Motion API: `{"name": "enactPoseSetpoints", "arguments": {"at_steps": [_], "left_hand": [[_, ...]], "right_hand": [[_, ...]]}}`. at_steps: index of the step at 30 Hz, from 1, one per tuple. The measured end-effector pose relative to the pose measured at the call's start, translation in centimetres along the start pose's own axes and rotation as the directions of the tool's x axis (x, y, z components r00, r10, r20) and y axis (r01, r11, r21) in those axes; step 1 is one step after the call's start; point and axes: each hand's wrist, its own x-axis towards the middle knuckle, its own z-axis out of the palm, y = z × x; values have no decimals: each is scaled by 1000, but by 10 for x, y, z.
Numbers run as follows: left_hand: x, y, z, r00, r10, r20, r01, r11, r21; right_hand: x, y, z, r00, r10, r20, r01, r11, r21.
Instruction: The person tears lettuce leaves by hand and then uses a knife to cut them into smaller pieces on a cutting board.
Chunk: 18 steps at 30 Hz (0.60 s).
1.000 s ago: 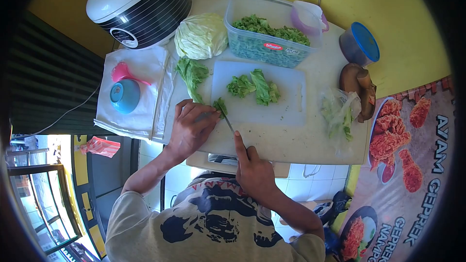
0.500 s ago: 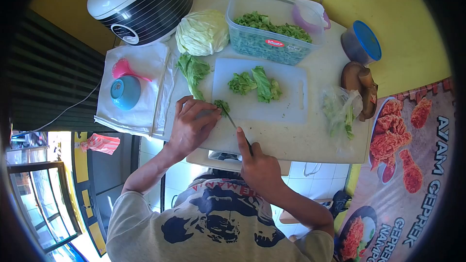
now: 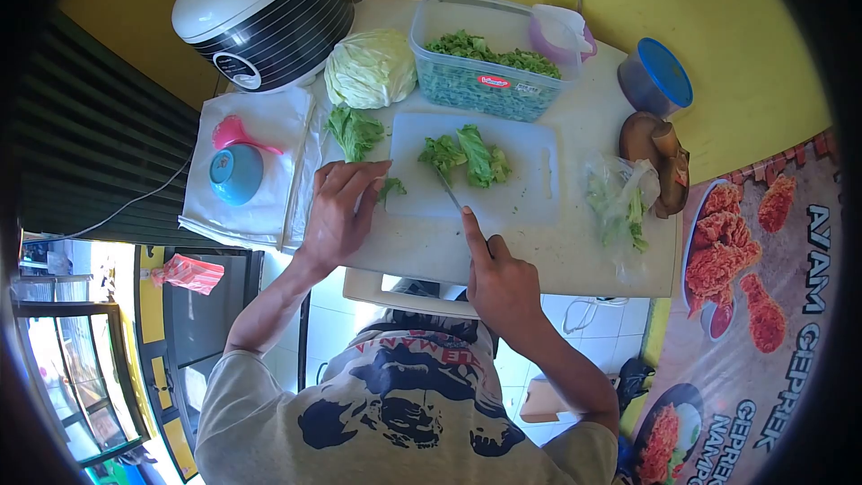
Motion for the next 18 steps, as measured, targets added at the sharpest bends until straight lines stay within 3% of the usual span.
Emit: {"name": "enactPoseSetpoints", "arguments": {"at_steps": [4, 7, 10, 13, 16, 18], "left_hand": [[10, -5, -1, 997, 18, 73, -23, 997, 69], [12, -1, -5, 984, 47, 170, -62, 994, 87], [15, -1, -1, 983, 69, 171, -78, 996, 45], [24, 3, 4, 979, 9, 205, 21, 990, -143], [38, 20, -8, 927, -18, 375, 107, 970, -216], [43, 24, -1, 906, -65, 418, 248, 883, -399]], "right_hand": [[1, 6, -6, 999, -8, -50, 10, 999, 34], [3, 5, -15, 999, 44, -23, -43, 997, 65], [6, 2, -20, 994, 111, -19, -108, 987, 118], [11, 8, -11, 983, 157, -93, -120, 942, 315], [35, 12, -3, 971, 118, -206, 28, 804, 594], [50, 7, -7, 975, 209, -78, -92, 696, 713]]}}
